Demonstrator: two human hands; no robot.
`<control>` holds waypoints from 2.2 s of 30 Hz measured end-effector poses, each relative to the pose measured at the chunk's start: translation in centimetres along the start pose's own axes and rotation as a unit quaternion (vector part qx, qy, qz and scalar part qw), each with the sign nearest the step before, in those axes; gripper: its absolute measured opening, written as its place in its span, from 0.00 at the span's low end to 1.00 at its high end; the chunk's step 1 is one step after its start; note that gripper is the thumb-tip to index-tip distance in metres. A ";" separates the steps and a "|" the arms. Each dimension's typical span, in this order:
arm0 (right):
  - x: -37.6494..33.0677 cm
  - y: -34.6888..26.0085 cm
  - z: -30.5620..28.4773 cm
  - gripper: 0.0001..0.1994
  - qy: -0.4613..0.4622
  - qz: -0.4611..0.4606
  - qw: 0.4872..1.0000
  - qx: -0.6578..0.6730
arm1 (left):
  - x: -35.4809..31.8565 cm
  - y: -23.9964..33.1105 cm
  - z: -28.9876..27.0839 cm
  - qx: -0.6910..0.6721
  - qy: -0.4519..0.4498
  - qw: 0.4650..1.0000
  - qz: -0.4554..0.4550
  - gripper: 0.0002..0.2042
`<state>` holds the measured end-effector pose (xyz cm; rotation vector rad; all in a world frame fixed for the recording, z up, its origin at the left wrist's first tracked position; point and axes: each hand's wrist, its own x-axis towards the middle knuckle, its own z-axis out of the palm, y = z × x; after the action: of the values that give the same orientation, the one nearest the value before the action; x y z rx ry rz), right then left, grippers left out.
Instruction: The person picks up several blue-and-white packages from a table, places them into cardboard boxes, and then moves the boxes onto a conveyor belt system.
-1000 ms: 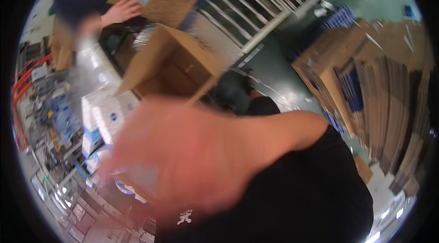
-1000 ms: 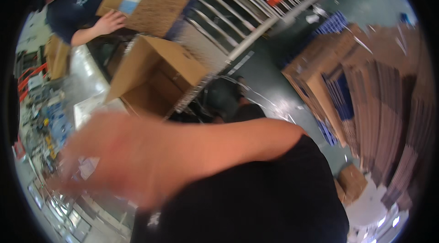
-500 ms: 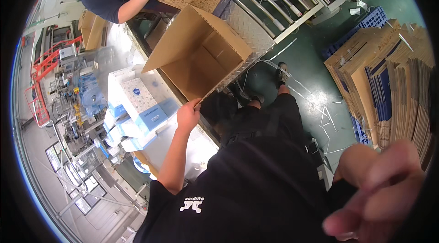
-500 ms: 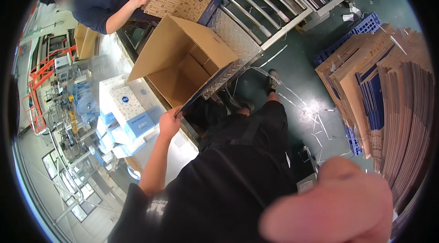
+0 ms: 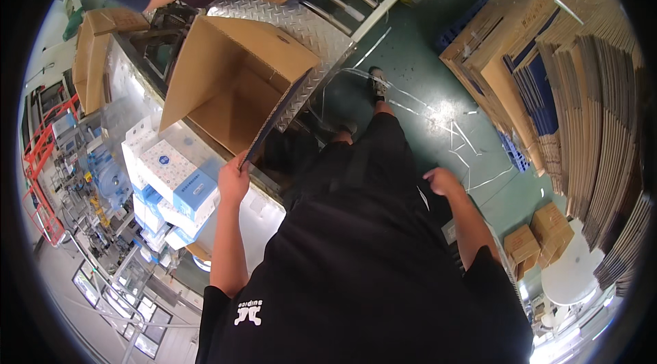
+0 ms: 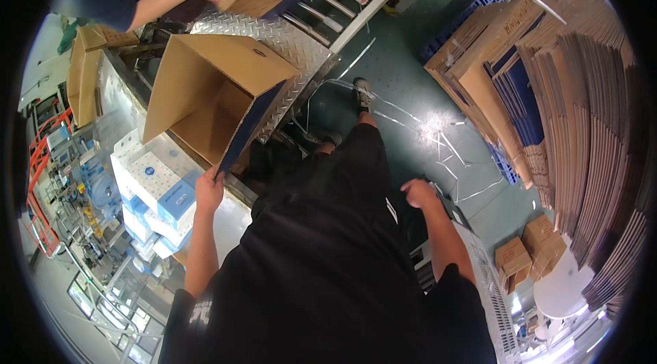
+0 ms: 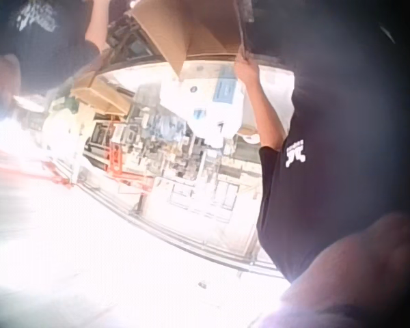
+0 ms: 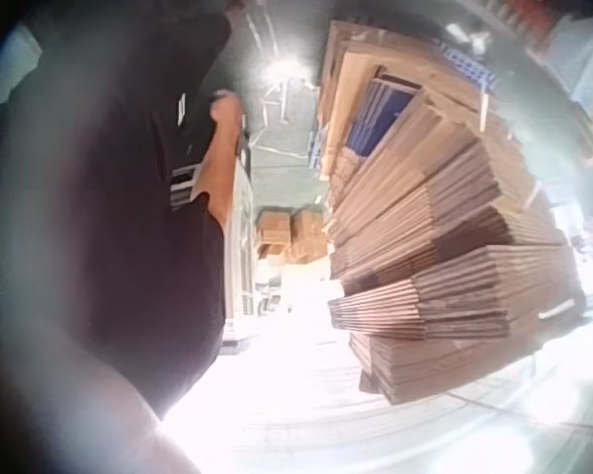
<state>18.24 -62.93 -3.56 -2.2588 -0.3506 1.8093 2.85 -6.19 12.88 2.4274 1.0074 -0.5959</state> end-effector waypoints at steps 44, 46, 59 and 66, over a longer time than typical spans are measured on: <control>-1.6 -64.8 -0.2 0.13 -0.134 -0.470 0.775 -0.401 | -45.3 -7.8 34.4 -0.207 0.111 0.481 -0.845 0.19; -1.0 -65.3 0.4 0.13 -0.158 -0.463 0.771 -0.407 | -46.5 -6.9 31.2 -0.264 0.053 0.450 -0.852 0.19; -3.8 -69.5 10.3 0.13 -0.279 -0.494 0.746 -0.349 | -35.9 -12.1 8.2 -0.510 0.689 0.299 -0.419 0.04; -5.5 -69.2 11.2 0.13 -0.293 -0.492 0.798 -0.188 | -16.5 -11.9 -0.4 -0.691 0.545 0.467 -0.090 0.09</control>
<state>3.01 1.06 21.40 -1.0997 -1.7285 1.7746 -16.40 -7.38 19.38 0.8296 1.2586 1.4793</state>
